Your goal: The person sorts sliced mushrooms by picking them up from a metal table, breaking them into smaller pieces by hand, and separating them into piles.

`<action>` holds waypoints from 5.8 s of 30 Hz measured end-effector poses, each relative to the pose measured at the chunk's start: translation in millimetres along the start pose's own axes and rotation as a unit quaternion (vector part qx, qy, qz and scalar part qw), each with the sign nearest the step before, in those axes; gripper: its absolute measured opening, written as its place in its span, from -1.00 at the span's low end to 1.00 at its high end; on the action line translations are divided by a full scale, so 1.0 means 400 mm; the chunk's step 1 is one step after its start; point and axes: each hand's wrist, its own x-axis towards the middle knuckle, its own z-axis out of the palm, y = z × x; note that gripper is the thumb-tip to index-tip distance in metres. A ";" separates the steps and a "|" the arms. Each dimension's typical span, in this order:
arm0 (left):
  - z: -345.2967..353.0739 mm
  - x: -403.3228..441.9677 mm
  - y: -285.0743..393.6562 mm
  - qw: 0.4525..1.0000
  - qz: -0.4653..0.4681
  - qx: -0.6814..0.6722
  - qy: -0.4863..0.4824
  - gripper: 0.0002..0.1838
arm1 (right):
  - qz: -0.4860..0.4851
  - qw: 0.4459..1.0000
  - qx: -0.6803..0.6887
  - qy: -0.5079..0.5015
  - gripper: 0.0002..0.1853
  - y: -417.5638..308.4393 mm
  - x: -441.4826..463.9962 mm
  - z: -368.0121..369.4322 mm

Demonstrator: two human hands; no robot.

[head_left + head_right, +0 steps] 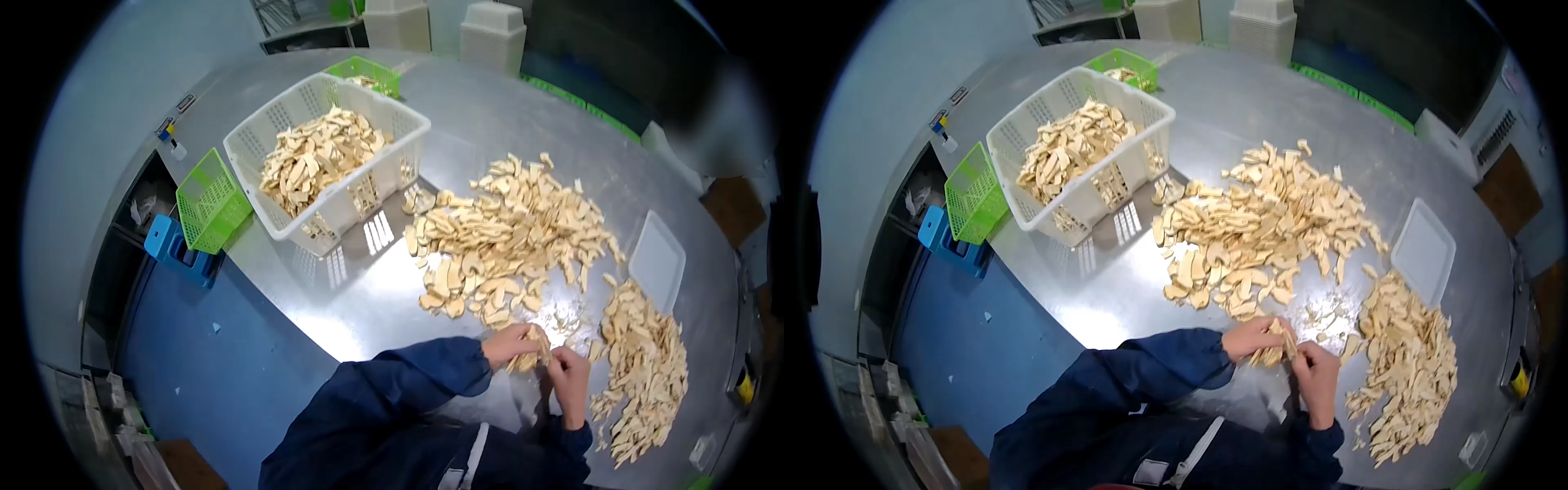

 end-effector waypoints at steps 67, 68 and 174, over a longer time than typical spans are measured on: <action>-0.025 0.008 0.245 0.602 0.145 0.774 0.132 -0.75 | -0.066 0.981 0.126 0.128 -0.94 0.139 0.030 0.044; -0.009 0.003 0.251 0.652 0.153 0.728 0.147 -0.76 | -0.072 0.981 0.129 0.125 -0.93 0.140 0.032 0.045; 0.080 -0.032 0.067 0.961 -0.035 0.223 0.159 -0.74 | 0.109 0.882 0.456 -0.047 -0.85 0.142 0.047 0.011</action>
